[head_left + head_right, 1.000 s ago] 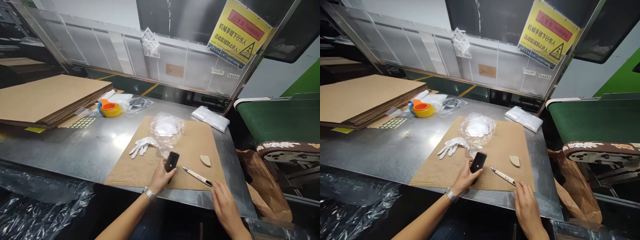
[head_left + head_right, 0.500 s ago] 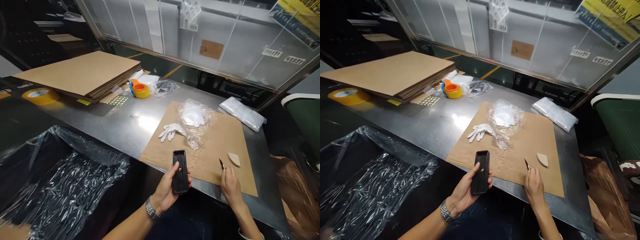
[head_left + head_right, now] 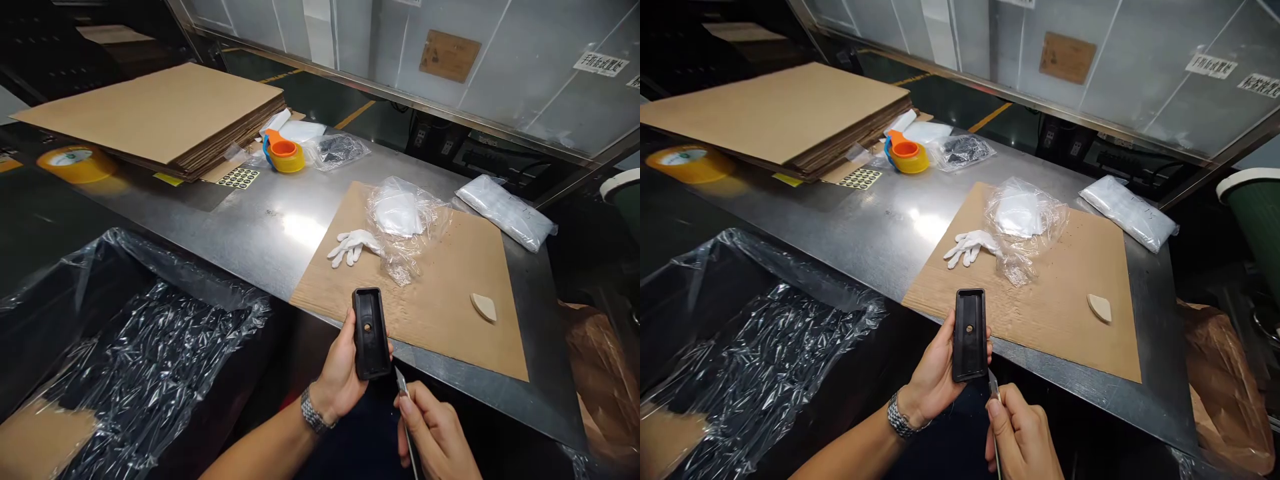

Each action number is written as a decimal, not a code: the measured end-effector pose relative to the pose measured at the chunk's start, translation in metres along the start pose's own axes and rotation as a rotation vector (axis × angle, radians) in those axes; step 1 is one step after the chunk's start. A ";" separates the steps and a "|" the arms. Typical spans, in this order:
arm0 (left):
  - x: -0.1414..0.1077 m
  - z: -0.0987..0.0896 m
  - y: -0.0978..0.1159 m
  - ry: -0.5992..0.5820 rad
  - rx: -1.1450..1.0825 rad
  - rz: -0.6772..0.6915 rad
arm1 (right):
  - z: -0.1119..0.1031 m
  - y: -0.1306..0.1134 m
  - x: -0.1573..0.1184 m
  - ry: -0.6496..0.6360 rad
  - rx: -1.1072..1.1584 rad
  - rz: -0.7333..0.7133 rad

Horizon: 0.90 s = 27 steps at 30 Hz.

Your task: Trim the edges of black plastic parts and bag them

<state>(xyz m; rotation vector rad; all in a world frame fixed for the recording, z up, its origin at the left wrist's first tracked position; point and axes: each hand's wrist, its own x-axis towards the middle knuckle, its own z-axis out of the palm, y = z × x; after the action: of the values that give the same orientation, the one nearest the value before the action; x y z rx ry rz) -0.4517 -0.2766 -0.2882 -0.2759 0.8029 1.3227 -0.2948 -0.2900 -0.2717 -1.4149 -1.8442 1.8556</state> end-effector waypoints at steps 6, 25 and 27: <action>-0.004 -0.001 0.001 0.092 0.043 0.012 | 0.006 -0.007 0.002 -0.098 0.058 0.121; -0.009 -0.011 -0.004 0.031 0.180 0.193 | 0.016 -0.018 0.009 -0.226 -0.106 0.103; -0.009 -0.012 -0.004 0.034 0.197 0.203 | 0.016 -0.017 0.009 -0.246 -0.109 0.100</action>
<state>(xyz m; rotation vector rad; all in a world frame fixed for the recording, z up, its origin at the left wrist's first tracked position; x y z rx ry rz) -0.4521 -0.2919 -0.2914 -0.0612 1.0029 1.4179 -0.3191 -0.2910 -0.2655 -1.3896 -2.0512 2.0895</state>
